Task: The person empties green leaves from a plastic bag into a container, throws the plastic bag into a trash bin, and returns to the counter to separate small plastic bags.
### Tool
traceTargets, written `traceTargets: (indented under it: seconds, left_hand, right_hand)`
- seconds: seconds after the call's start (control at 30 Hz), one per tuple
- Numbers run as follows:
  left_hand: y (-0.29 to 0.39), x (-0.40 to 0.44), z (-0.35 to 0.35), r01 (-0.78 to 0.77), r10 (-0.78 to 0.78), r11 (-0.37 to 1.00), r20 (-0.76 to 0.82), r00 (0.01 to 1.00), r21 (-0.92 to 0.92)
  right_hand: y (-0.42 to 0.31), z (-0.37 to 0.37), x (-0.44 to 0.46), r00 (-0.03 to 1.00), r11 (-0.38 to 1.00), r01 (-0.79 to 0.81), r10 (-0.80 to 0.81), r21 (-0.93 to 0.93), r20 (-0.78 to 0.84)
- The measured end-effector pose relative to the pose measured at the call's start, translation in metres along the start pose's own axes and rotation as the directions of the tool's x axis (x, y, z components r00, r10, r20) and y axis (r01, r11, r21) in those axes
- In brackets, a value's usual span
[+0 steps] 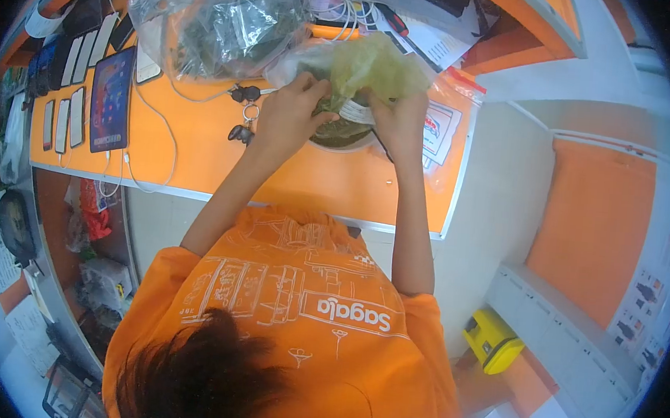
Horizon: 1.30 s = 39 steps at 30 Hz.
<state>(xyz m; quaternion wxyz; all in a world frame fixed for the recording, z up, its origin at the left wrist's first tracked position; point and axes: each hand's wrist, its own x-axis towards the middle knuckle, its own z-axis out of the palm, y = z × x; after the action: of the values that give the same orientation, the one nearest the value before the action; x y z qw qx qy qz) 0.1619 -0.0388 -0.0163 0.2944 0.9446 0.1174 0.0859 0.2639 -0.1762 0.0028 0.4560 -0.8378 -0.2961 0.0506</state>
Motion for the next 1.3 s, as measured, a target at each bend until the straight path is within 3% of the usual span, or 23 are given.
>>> traceTargets:
  seconds: [0.13, 0.23, 0.33, 0.43, 0.53, 0.63, 0.73, 0.83, 0.93, 1.03, 1.13, 1.17, 1.3]
  left_hand:
    - [0.004, 0.005, 0.007, 0.025, -0.025, 0.998, -0.004, 1.0, 0.063]
    - [0.009, 0.011, 0.009, 0.065, -0.076, 0.991, 0.085, 0.994, 0.118]
    - [0.01, 0.015, 0.019, 0.065, -0.079, 0.984, 0.076, 0.994, 0.167]
    - [0.01, 0.018, 0.024, 0.072, -0.107, 0.971, 0.144, 0.984, 0.227]
    - [0.007, 0.016, 0.024, 0.061, -0.083, 0.978, 0.106, 0.991, 0.198]
    - [0.005, 0.011, 0.013, 0.004, -0.014, 0.99, 0.07, 0.997, 0.139]
    - [0.015, 0.004, -0.022, 0.077, -0.075, 0.997, 0.088, 0.993, -0.016]
    - [0.007, 0.0, -0.033, 0.038, -0.064, 0.985, -0.149, 0.987, -0.17]
    - [-0.008, 0.007, -0.035, 0.08, 0.029, 0.982, -0.555, 0.831, 0.172]
    - [-0.036, 0.011, -0.026, -0.03, 0.072, 0.995, -0.457, 0.886, 0.098]
    - [-0.036, 0.009, -0.032, 0.197, -0.232, 0.911, -0.055, 0.971, -0.363]
    - [-0.038, 0.008, -0.03, 0.127, -0.187, 0.913, -0.122, 0.975, -0.387]
    - [-0.037, 0.009, -0.02, -0.077, -0.049, 0.931, -0.332, 0.942, -0.357]
  right_hand:
    - [0.004, 0.0, 0.006, 0.99, 1.0, -0.019, 0.02, -0.009, 0.136]
    - [0.001, 0.004, 0.008, 0.981, 0.985, -0.065, 0.093, -0.16, 0.17]
    - [0.029, 0.015, 0.01, 0.954, 0.834, 0.143, 0.028, -0.532, 0.3]
    - [0.04, 0.022, 0.012, 0.948, 0.779, 0.144, 0.069, -0.611, 0.311]
    - [0.037, 0.018, 0.015, 0.966, 0.847, 0.1, 0.043, -0.522, 0.254]
    - [0.022, -0.006, 0.021, 0.943, 0.927, 0.106, 0.021, -0.359, 0.333]
    - [-0.005, -0.025, 0.019, 0.981, 0.981, 0.099, -0.068, -0.166, 0.181]
    - [-0.005, -0.036, 0.017, 0.986, 0.997, 0.076, -0.072, -0.022, 0.149]
    - [-0.001, -0.039, 0.017, 0.985, 0.997, 0.05, -0.059, 0.066, 0.159]
    - [0.009, -0.037, 0.013, 0.988, 0.997, 0.03, -0.039, 0.066, 0.146]
    - [0.008, -0.035, 0.013, 0.99, 0.994, -0.063, 0.051, 0.095, 0.128]
    - [0.007, -0.035, 0.012, 0.987, 0.987, -0.112, 0.098, 0.112, 0.126]
    - [-0.011, -0.04, 0.013, 0.981, 0.999, -0.036, 0.035, 0.007, 0.19]
